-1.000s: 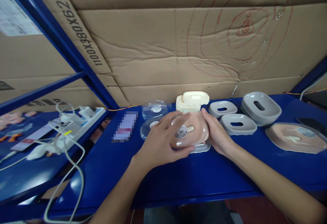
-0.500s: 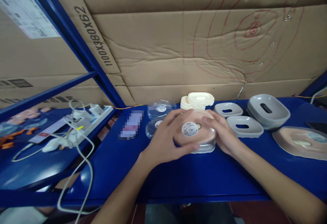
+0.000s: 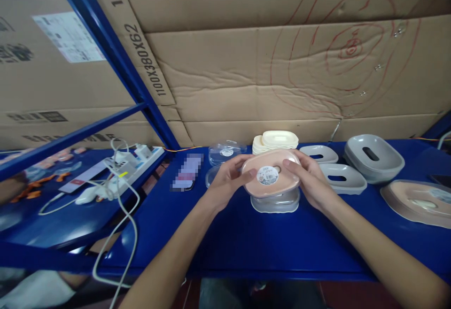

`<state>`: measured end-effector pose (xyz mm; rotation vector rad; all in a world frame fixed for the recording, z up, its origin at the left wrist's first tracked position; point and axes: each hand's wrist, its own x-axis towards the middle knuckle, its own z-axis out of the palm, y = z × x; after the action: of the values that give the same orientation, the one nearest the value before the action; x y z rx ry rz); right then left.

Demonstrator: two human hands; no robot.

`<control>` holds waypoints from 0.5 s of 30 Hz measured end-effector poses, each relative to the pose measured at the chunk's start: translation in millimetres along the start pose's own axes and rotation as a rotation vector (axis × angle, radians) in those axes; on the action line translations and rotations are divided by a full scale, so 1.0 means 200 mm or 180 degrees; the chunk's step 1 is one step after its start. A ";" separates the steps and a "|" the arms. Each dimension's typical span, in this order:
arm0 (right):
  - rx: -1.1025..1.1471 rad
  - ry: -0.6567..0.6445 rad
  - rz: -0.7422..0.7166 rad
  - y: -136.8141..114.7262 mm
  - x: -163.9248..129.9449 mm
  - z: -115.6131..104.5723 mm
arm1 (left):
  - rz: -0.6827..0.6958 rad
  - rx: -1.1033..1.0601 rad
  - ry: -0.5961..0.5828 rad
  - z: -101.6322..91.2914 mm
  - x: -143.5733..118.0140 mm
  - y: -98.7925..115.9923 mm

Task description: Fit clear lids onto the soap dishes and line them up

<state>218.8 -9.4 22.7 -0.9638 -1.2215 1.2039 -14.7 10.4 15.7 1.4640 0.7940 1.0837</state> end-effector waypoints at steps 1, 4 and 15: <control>0.0019 -0.0006 -0.0017 0.00 0.00 0.00 | -0.0028 -0.0003 -0.0003 0.00 0.00 0.00; 0.0017 -0.0151 -0.0033 0.01 0.00 -0.01 | -0.0122 0.0089 -0.0192 -0.02 0.01 0.03; -0.0643 0.0045 -0.0759 0.02 0.04 -0.07 | 0.0298 0.1560 0.0937 -0.20 -0.45 0.13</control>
<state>231.0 0.8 18.3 -0.9407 -1.4231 0.8981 -87.0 -62.0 22.6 1.7819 1.2768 1.2500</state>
